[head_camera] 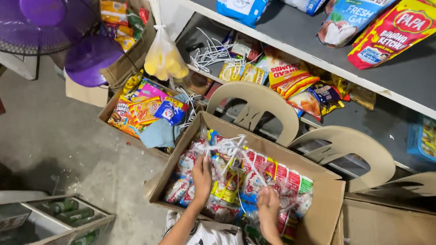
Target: The person organizes a cardboard box filled with packaged food items, including bread and snacks, and places them onto a metal shelf. They also handle white plastic hangers, moving them from the shelf to the box and back again.
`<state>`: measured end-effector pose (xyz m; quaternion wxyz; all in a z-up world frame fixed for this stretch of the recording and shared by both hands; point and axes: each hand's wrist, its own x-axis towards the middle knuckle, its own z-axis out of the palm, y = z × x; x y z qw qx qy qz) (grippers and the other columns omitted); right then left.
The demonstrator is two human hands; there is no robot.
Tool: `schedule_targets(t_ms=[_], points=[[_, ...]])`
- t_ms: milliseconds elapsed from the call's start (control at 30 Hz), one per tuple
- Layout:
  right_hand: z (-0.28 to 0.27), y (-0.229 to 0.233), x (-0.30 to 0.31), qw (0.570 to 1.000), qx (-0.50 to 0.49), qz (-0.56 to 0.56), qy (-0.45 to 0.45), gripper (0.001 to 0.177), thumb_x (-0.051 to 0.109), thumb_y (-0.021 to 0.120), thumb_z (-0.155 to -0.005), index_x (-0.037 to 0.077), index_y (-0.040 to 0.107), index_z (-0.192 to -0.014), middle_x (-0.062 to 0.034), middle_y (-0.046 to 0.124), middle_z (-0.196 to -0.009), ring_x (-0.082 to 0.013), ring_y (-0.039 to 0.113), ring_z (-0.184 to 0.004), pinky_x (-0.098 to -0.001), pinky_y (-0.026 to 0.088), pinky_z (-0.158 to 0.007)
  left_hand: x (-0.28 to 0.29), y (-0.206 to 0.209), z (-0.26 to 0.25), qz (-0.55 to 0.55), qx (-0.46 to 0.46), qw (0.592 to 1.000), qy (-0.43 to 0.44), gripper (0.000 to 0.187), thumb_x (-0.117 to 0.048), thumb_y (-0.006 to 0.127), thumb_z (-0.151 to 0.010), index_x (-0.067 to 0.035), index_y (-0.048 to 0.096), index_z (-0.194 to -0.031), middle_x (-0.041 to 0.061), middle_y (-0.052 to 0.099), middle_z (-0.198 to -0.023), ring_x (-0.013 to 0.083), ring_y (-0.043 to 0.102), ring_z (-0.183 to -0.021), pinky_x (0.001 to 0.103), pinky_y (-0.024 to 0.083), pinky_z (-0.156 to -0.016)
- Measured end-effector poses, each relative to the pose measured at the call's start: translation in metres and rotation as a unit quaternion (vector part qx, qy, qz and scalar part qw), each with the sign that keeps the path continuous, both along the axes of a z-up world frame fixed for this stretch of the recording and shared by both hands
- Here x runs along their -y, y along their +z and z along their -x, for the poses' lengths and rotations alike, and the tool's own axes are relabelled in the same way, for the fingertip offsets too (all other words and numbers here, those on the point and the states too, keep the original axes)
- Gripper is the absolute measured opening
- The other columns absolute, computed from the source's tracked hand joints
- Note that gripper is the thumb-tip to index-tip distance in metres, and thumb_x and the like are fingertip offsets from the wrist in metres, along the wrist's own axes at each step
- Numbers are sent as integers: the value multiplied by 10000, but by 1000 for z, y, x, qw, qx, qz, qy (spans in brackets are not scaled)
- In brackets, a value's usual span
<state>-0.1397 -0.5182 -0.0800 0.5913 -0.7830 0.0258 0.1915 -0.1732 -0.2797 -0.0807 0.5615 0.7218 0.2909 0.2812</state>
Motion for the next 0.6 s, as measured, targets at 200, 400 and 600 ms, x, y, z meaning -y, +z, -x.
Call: schedule_targets(t_ms=[200, 400, 600], points=[[-22, 32, 33, 985, 165, 37, -22, 408, 346, 436, -1086, 61, 546, -816, 20, 416, -628, -84, 384, -551, -269, 327, -501, 4, 82, -22, 377, 137, 915, -28, 246, -265, 508, -1070, -82, 613, -944, -64, 394, -620, 51, 330, -500, 236, 253, -442], [-44, -38, 61, 959, 248, 91, 105, 266, 224, 500, -1013, 23, 658, -937, -66, 619, -685, -168, 571, -625, -304, 470, -589, -4, 136, -41, 352, 152, 920, -83, 238, -244, 520, -1075, -43, 644, -1043, -44, 494, -669, 49, 392, -542, 221, 294, -493], [-48, -52, 11, 916, 263, 219, 208, 176, 169, 586, -948, 115, 692, -1079, -88, 721, -980, -274, 693, -910, -351, 503, -801, -13, 169, -56, 403, 261, 864, -149, 242, -253, 559, -1067, -26, 641, -1064, 12, 539, -670, 94, 496, -588, 250, 428, -552]])
